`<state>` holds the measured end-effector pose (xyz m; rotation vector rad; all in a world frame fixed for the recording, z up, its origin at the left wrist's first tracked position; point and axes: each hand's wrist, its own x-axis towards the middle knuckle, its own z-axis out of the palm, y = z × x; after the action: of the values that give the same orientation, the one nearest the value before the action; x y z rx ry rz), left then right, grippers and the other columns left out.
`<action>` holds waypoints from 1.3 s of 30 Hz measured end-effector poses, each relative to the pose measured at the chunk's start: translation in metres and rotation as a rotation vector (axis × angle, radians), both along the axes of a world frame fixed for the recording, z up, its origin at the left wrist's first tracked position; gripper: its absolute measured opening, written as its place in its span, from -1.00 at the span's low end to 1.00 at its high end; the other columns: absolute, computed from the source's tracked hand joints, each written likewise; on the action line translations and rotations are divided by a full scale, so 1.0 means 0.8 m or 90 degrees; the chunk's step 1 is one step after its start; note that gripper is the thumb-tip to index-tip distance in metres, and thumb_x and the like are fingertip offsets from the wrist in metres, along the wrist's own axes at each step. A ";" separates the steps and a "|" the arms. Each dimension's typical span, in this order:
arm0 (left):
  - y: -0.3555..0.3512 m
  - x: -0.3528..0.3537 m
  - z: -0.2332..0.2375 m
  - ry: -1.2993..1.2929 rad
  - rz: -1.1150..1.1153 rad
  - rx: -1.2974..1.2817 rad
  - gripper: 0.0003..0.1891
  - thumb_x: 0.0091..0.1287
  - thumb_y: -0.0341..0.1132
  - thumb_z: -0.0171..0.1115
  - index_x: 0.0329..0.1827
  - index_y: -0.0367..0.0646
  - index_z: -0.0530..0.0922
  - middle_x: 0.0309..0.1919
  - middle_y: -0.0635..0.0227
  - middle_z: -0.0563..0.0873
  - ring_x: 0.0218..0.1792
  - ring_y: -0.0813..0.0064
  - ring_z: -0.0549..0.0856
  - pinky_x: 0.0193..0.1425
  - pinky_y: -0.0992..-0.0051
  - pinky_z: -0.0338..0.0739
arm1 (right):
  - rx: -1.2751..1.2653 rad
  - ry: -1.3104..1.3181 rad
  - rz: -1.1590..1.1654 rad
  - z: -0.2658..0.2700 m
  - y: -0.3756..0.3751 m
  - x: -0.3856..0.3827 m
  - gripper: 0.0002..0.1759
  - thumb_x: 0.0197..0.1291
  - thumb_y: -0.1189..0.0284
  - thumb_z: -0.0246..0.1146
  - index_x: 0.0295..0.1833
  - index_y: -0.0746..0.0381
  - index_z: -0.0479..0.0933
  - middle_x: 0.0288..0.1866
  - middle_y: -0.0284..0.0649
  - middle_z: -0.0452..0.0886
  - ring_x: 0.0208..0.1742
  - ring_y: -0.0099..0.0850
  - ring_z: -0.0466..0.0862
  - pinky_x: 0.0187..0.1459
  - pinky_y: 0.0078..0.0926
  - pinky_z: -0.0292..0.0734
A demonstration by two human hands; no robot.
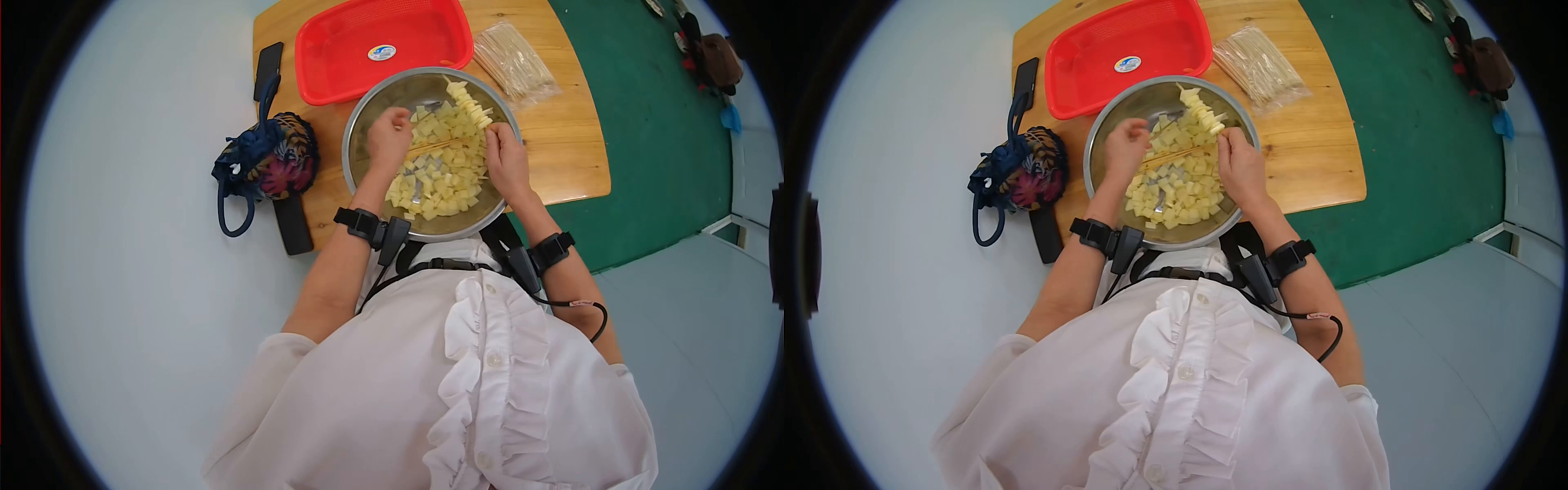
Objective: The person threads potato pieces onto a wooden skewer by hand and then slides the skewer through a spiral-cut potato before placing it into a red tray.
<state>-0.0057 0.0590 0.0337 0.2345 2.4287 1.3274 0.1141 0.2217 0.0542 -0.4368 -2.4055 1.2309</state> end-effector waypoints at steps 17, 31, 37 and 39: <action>0.023 0.030 -0.022 0.223 -0.365 -0.376 -0.76 0.03 -0.43 0.15 -0.20 -0.17 0.57 -0.23 0.11 0.59 -0.19 0.09 0.60 -0.11 0.23 0.48 | 0.007 -0.008 0.039 -0.005 0.001 0.004 -0.86 0.24 0.37 0.05 -0.26 0.21 0.42 -0.49 -0.02 0.54 -0.43 -0.03 0.55 -0.44 -0.21 0.41; 0.003 0.030 -0.020 0.265 -0.334 -0.261 -0.89 0.03 -0.44 0.12 -0.46 -0.24 0.61 -0.47 0.07 0.62 -0.36 0.06 0.63 -0.24 0.22 0.51 | 0.034 -0.011 0.046 -0.004 0.000 0.006 -0.85 0.24 0.35 0.04 -0.27 0.20 0.41 -0.50 -0.04 0.54 -0.44 -0.04 0.55 -0.44 -0.20 0.41; 0.002 0.030 -0.025 0.284 -0.364 -0.395 -0.84 0.01 -0.34 0.19 -0.54 -0.28 0.61 -0.55 0.02 0.62 -0.47 0.07 0.64 -0.38 0.23 0.52 | 0.046 -0.020 0.047 -0.006 0.001 0.006 -0.85 0.23 0.35 0.04 -0.28 0.20 0.41 -0.51 -0.03 0.54 -0.45 -0.04 0.55 -0.44 -0.19 0.41; 0.006 0.030 -0.020 0.275 -0.364 -0.425 -0.80 0.00 -0.27 0.25 -0.51 -0.27 0.62 -0.56 0.02 0.62 -0.47 0.08 0.64 -0.39 0.24 0.52 | 0.036 -0.011 0.048 -0.003 0.001 0.006 -0.85 0.23 0.35 0.04 -0.28 0.20 0.41 -0.52 -0.03 0.54 -0.45 -0.04 0.55 -0.44 -0.19 0.41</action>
<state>0.0181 0.0642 0.0176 1.0104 2.6743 0.2096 0.1187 0.2223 0.0517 -0.3437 -2.4853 1.1914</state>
